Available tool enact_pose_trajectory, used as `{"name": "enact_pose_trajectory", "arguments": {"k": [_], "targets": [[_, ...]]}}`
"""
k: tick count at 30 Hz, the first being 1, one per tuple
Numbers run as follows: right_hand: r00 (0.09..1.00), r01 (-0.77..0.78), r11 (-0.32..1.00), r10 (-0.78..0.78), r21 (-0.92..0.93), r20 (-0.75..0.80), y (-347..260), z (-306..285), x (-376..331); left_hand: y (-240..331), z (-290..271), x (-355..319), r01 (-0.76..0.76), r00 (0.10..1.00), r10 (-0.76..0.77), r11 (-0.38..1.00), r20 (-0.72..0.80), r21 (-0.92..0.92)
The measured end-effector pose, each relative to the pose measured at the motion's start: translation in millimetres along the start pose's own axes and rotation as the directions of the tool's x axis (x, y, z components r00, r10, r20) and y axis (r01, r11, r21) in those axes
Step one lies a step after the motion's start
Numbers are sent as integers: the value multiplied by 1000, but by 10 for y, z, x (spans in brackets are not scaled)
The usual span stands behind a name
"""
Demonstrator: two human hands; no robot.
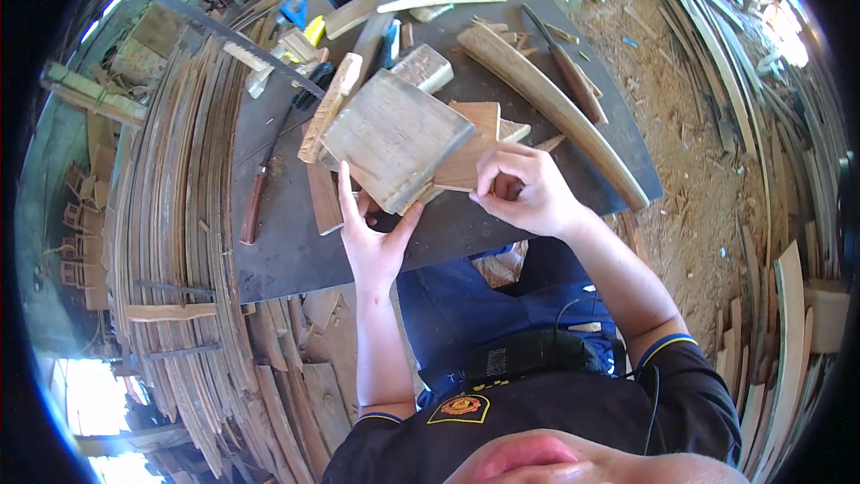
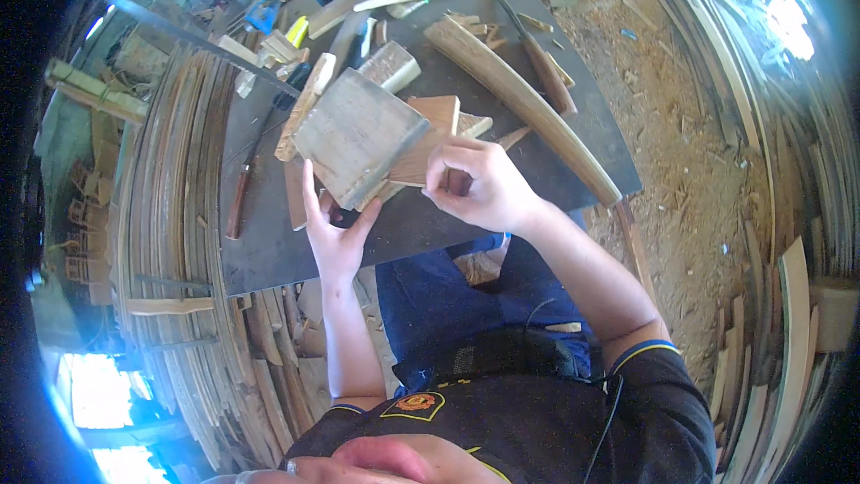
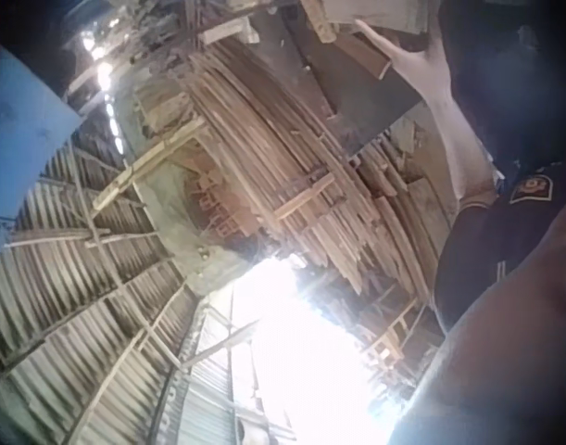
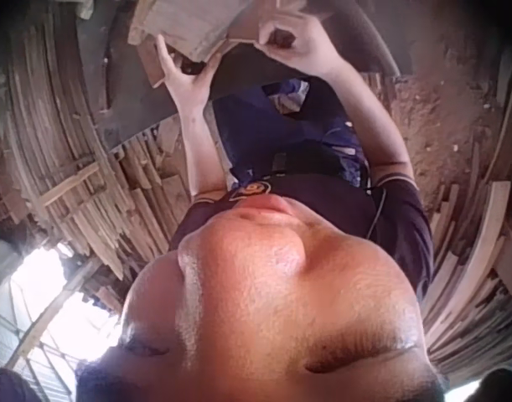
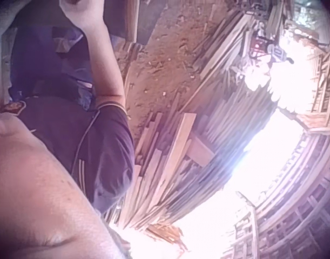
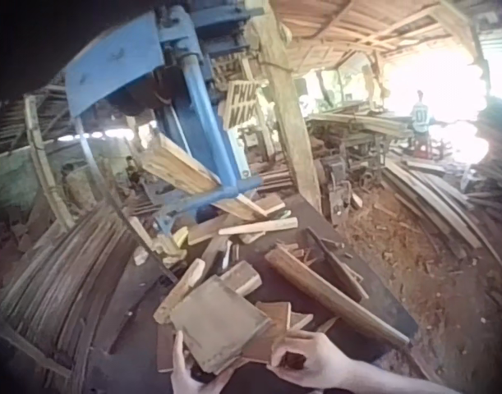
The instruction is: The person assembles small wooden pieces on a workbench in a workshop. They pick up various wooden components, align them, and fit them together to form a structure. The person uses their hands to manipulate the pieces and occasionally uses a hammer to tap them into place.
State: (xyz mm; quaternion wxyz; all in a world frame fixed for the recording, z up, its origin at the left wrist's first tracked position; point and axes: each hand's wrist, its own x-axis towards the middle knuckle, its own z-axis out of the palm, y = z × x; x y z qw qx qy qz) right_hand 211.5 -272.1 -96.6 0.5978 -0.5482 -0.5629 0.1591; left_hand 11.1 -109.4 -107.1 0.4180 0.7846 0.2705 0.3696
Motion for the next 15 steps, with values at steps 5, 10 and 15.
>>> {"name": "enact_pose_trajectory", "arguments": {"k": [5,10,15], "targets": [[996,-66,996,62,64,64,-13,9,-14,25,2,-1,-4,1000,4,1000,-18,-2],[989,-143,981,138,128,42,-7,9,-72,171,8,-1,60,998,-60,998,18,31],[981,-78,994,90,78,-173,107,40,-62,-8,15,-3,1,1000,-1,999,-18,41]]}}
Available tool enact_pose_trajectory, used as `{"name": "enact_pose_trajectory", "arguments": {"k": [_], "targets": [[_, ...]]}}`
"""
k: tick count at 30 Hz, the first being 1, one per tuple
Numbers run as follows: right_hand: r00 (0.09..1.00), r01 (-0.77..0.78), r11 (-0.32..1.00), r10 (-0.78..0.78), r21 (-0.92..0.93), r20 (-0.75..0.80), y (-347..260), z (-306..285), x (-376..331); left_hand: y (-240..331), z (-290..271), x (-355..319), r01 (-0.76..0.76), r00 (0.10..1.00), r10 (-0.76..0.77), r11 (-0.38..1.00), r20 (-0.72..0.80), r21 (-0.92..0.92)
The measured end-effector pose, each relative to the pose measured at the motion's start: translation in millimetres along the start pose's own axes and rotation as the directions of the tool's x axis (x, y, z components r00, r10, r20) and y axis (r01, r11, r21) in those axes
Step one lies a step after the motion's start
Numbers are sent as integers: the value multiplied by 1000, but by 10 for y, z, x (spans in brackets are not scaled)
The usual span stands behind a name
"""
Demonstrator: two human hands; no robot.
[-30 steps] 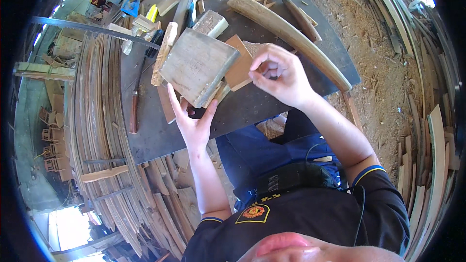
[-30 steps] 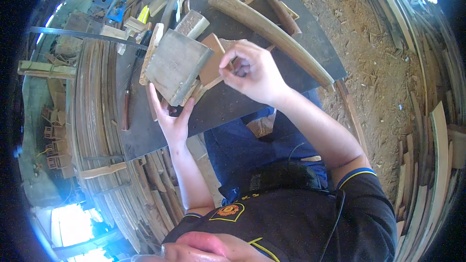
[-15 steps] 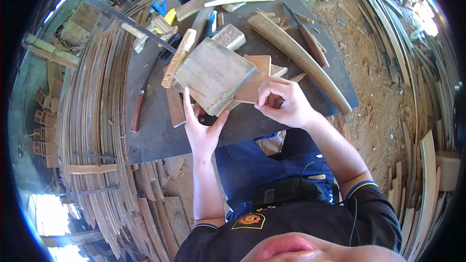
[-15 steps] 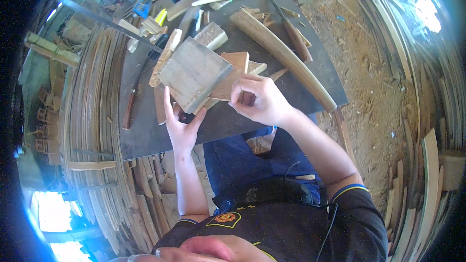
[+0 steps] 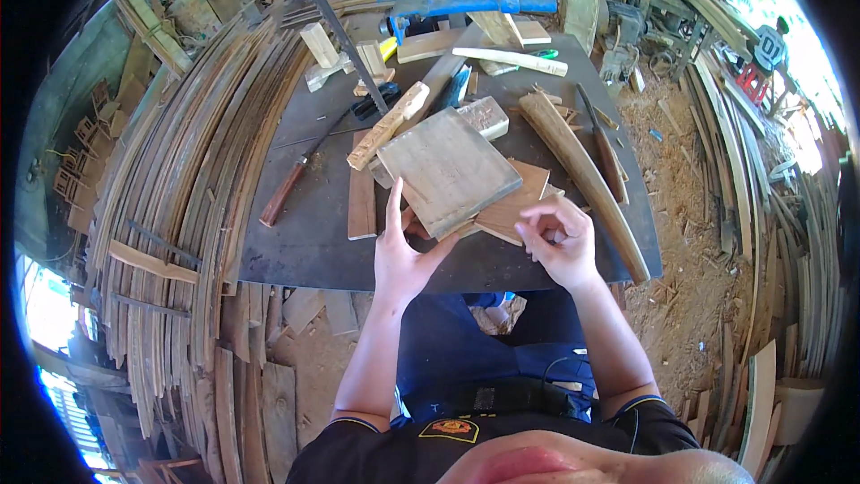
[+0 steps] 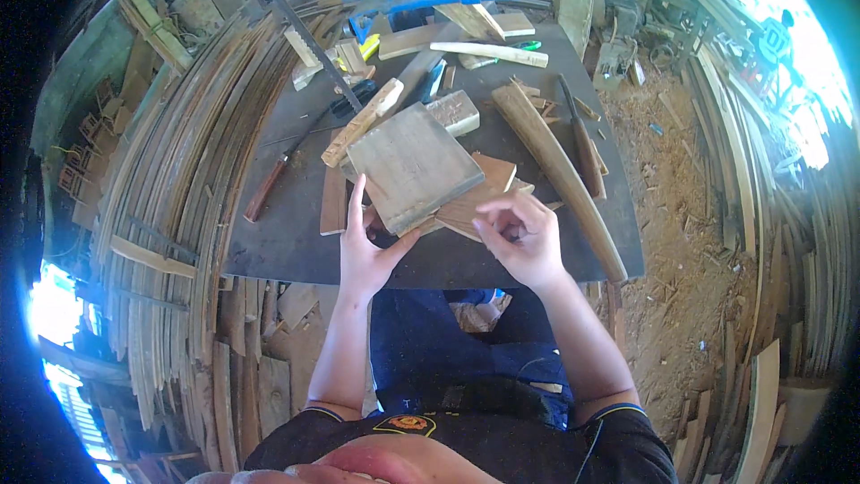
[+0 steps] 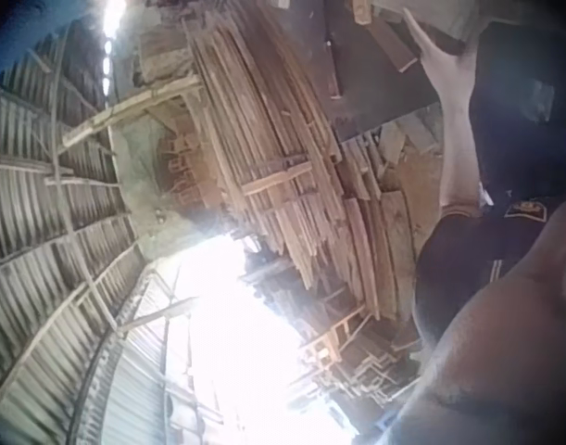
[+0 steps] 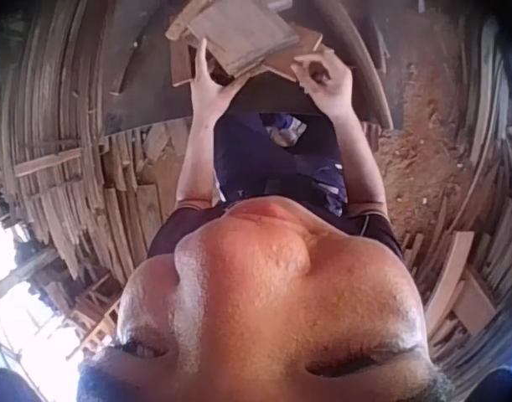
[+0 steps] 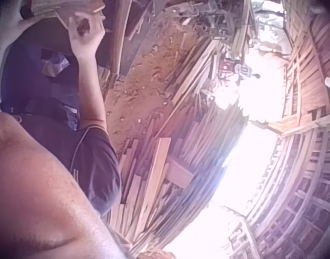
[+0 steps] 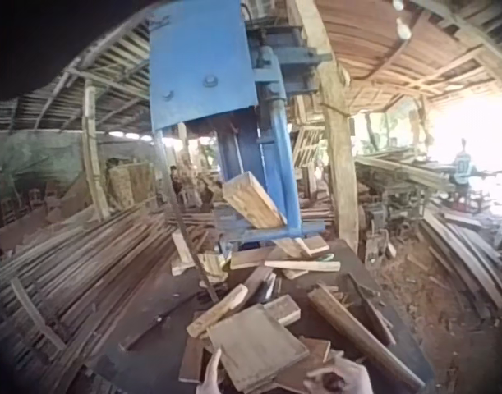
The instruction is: The person assembles small wooden pieces on a workbench in a workshop. They pick up various wooden components, align them, and fit them together to form a structure. The person uses their hands to manipulate the pieces and occasionally uses a hammer to tap them into place.
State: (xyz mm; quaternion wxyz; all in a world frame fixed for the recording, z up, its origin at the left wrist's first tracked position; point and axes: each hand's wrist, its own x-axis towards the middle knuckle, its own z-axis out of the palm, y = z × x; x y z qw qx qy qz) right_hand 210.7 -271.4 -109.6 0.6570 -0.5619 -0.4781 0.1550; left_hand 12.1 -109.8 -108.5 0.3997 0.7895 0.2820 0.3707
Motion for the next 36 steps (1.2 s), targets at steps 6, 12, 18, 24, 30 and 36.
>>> {"name": "enact_pose_trajectory", "arguments": {"k": [6,12,18,24,30,36], "targets": [[989,-38,986,14,-159,-149,-40,73,108,-12,-22,-1,-23,1000,23,996,1,81],[996,-52,996,47,-67,-69,-7,-22,98,76,-58,-9,60,997,-63,995,44,74],[998,-46,997,49,-65,43,29,-80,58,59,-58,-32,44,998,-49,991,41,130],[982,-4,989,33,-150,187,-79,-19,66,31,-52,-50,-40,999,40,990,1,135],[970,80,948,-2,-309,244,-148,43,58,18,-46,-63,-125,991,131,982,-34,143],[990,80,862,-9,-500,143,-100,5,17,0,-49,-77,-122,993,121,984,15,131]]}}
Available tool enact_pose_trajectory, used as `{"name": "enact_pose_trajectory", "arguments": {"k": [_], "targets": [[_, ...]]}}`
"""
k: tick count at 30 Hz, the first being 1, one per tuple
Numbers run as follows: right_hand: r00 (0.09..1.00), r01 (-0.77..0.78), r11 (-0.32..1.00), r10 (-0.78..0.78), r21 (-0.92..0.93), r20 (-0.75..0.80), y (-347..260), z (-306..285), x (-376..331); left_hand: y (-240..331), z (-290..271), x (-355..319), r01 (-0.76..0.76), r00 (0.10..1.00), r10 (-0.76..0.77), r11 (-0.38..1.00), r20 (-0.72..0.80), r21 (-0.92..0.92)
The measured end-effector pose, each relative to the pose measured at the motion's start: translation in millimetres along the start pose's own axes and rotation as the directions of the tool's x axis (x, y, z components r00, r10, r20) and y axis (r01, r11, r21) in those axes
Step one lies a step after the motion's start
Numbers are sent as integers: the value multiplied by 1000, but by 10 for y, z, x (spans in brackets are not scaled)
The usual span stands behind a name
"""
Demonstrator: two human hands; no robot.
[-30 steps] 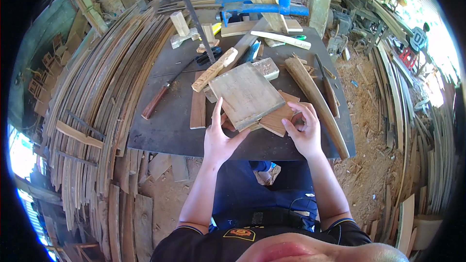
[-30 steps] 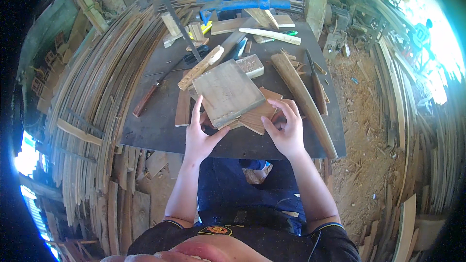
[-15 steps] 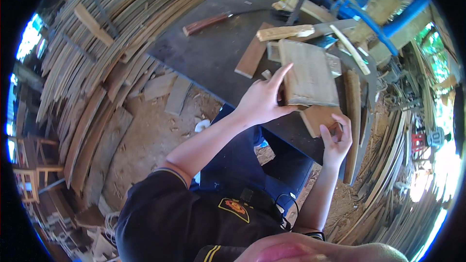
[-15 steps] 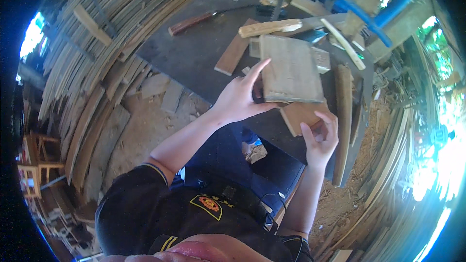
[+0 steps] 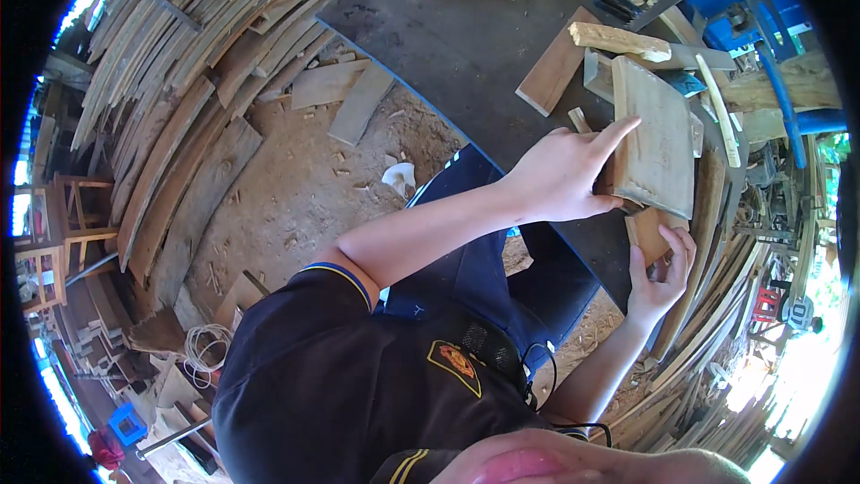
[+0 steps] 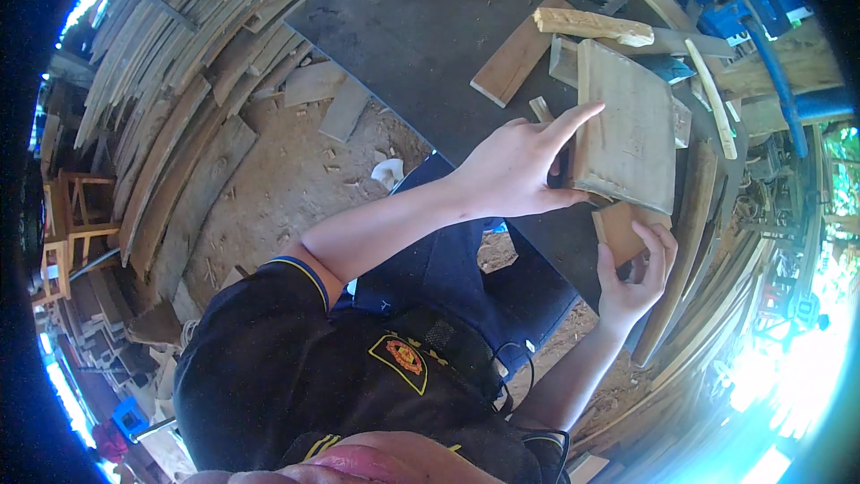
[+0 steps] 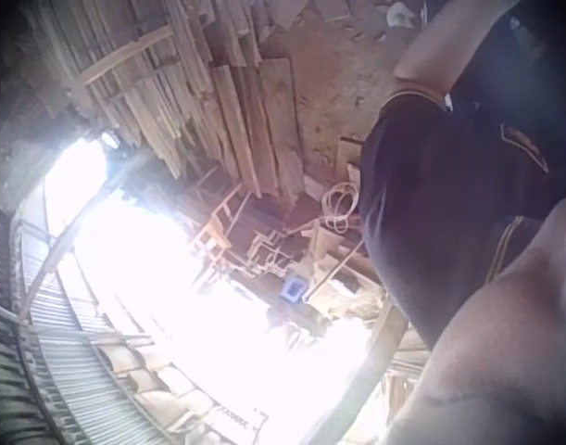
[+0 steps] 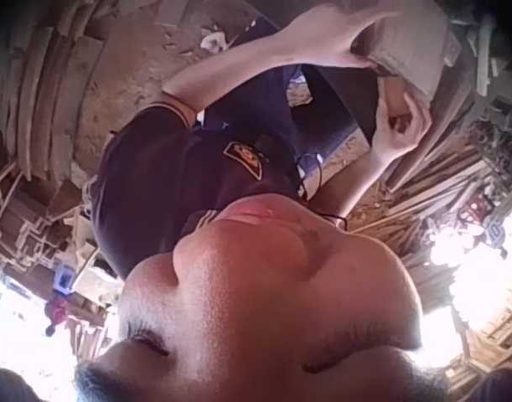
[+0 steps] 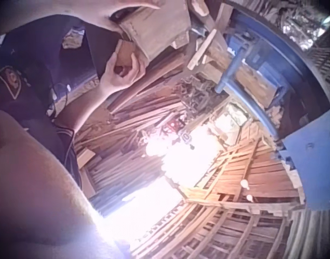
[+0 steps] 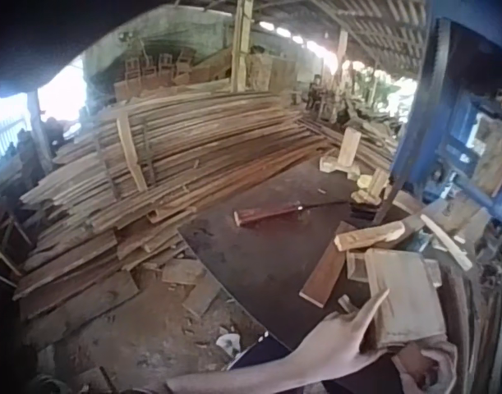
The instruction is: The person assembles small wooden pieces on a workbench in a workshop. They pick up various wooden components, align them, and fit them together to form a structure. The person uses their hands to manipulate the pieces and occasionally uses a hammer to tap them into place.
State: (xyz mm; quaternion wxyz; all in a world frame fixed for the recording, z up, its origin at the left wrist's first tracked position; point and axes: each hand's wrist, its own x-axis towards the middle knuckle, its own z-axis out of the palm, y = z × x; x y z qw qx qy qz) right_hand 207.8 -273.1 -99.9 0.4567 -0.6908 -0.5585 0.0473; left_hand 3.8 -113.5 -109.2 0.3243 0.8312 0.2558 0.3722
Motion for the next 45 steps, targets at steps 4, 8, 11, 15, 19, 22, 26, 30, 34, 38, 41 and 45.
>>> {"name": "enact_pose_trajectory", "arguments": {"k": [4,8,11,15,19,22,26,30,34,38,41,45], "targets": [[995,-33,988,19,-148,-93,56,-7,27,-21,26,2,-14,1000,14,1000,-17,0],[979,-112,986,89,-120,-184,108,-2,23,-12,12,12,-32,999,31,999,-21,-18],[980,-120,981,93,-153,-175,-5,26,40,-4,44,20,-24,998,22,999,-51,-24],[996,-29,990,40,139,-77,-15,46,67,38,-59,51,90,996,-86,988,33,-127],[997,-31,924,56,382,-53,26,61,110,51,-45,79,143,990,-140,981,28,-131],[985,-38,931,95,364,-141,8,63,93,75,-13,77,125,992,-123,975,25,-185],[930,-84,996,85,19,-359,74,100,87,18,10,56,96,995,-94,969,18,-228],[931,-144,982,93,-121,-354,88,101,124,17,-17,87,99,995,-95,969,29,-228],[951,-109,988,73,-105,-300,132,97,137,-35,-9,98,63,997,-49,945,51,-320],[955,-128,990,107,-59,-277,117,75,147,-38,-80,110,50,996,-26,949,82,-311],[962,-108,992,87,-67,-260,108,59,146,-78,-126,117,71,992,-32,940,120,-334],[976,-63,989,33,-131,-217,140,65,144,-41,-128,107,43,994,-12,954,106,-298]]}}
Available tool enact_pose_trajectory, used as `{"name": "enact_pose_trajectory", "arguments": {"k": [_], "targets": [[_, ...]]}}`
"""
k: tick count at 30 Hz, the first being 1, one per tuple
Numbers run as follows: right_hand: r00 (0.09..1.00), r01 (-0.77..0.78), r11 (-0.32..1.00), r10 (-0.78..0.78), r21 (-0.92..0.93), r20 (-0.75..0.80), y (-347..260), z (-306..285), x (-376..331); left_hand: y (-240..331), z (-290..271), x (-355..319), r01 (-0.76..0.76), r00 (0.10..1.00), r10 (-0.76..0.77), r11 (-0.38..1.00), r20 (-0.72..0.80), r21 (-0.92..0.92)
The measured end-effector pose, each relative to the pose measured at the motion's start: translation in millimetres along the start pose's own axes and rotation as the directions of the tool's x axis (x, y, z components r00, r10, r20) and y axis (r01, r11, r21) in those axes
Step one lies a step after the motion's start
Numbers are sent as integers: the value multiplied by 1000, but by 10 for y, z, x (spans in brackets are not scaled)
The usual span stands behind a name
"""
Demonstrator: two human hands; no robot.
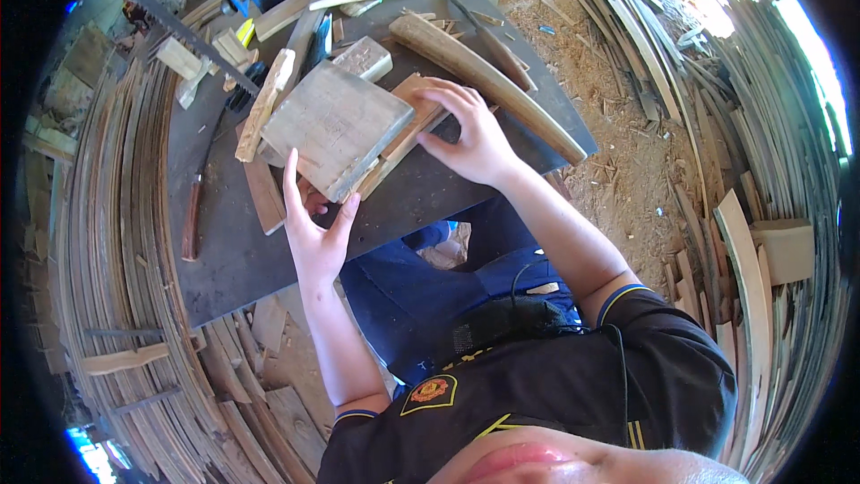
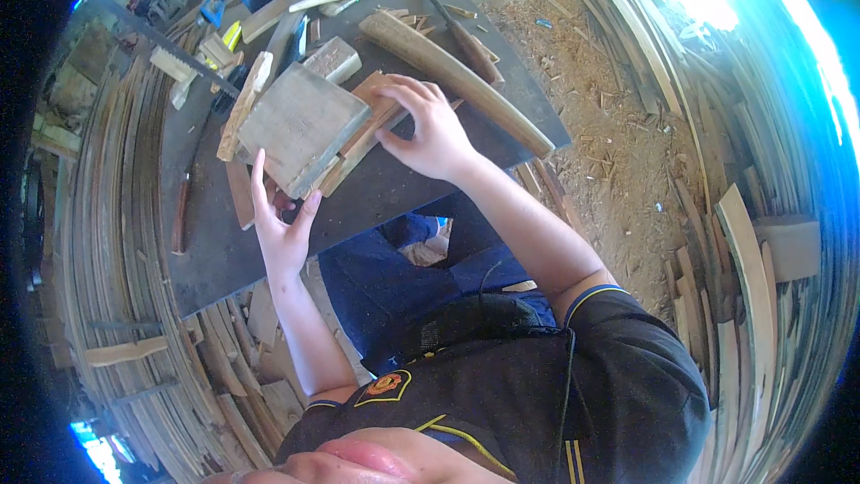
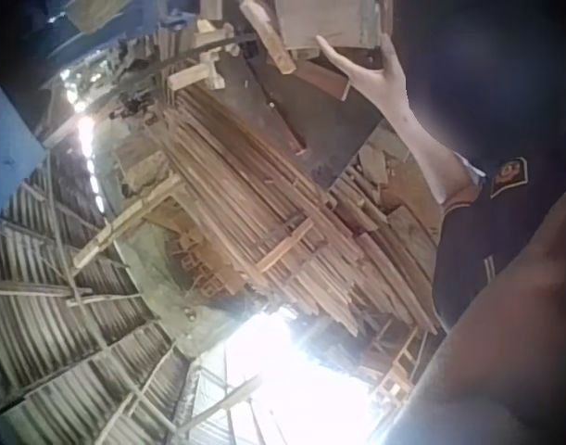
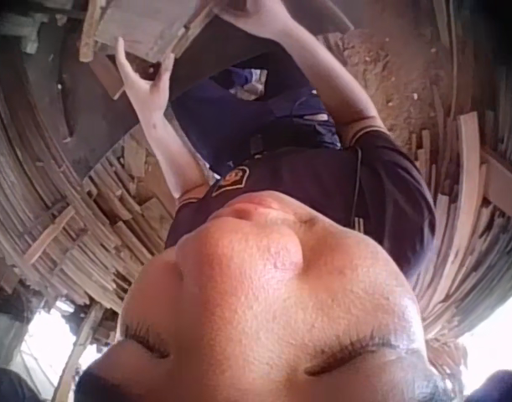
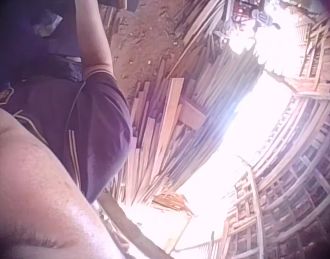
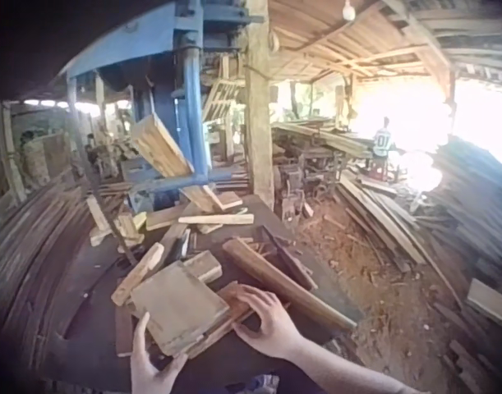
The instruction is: The person assembles small wooden pieces on a workbench in a workshop. They pick up various wooden components, align them, and fit them together to form a structure. The person uses their hands to manipulate the pieces and occasionally uses a hammer to tap them into place.
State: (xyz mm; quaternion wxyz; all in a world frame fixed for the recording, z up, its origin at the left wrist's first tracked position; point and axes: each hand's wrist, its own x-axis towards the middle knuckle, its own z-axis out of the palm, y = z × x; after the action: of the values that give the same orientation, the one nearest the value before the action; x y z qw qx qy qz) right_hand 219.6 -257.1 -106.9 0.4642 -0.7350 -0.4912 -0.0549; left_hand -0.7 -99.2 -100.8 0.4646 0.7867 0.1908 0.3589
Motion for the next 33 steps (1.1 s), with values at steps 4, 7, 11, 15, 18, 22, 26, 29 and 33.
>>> {"name": "enact_pose_trajectory", "arguments": {"k": [4,7,11,15,18,22,26,29,33], "targets": [[1000,-12,999,12,34,18,-35,26,9,36,0,-13,3,1000,-3,999,-16,37],[1000,15,999,-15,39,2,-15,30,15,-12,49,-2,-16,999,19,998,-49,56],[1000,4,999,-3,32,-12,-3,15,-4,60,123,-13,4,992,18,984,-123,179],[1000,-19,1000,20,20,-12,-33,23,-9,18,104,-20,12,989,-8,999,-145,30],[1000,-23,1000,23,-13,-19,-32,23,-17,-43,95,-55,2,984,-5,1000,-179,-19],[1000,-14,1000,14,0,-15,-21,38,-16,-90,84,-90,-47,973,21,993,-231,-105],[999,-22,999,21,32,32,-45,10,-16,12,82,-39,-144,966,100,974,-237,-175],[998,-14,1000,13,24,61,-46,-22,-20,-12,125,-17,-156,971,99,953,-218,-261],[998,-5,1000,5,-5,62,-60,14,-34,103,143,134,-198,962,142,951,-234,-237]]}}
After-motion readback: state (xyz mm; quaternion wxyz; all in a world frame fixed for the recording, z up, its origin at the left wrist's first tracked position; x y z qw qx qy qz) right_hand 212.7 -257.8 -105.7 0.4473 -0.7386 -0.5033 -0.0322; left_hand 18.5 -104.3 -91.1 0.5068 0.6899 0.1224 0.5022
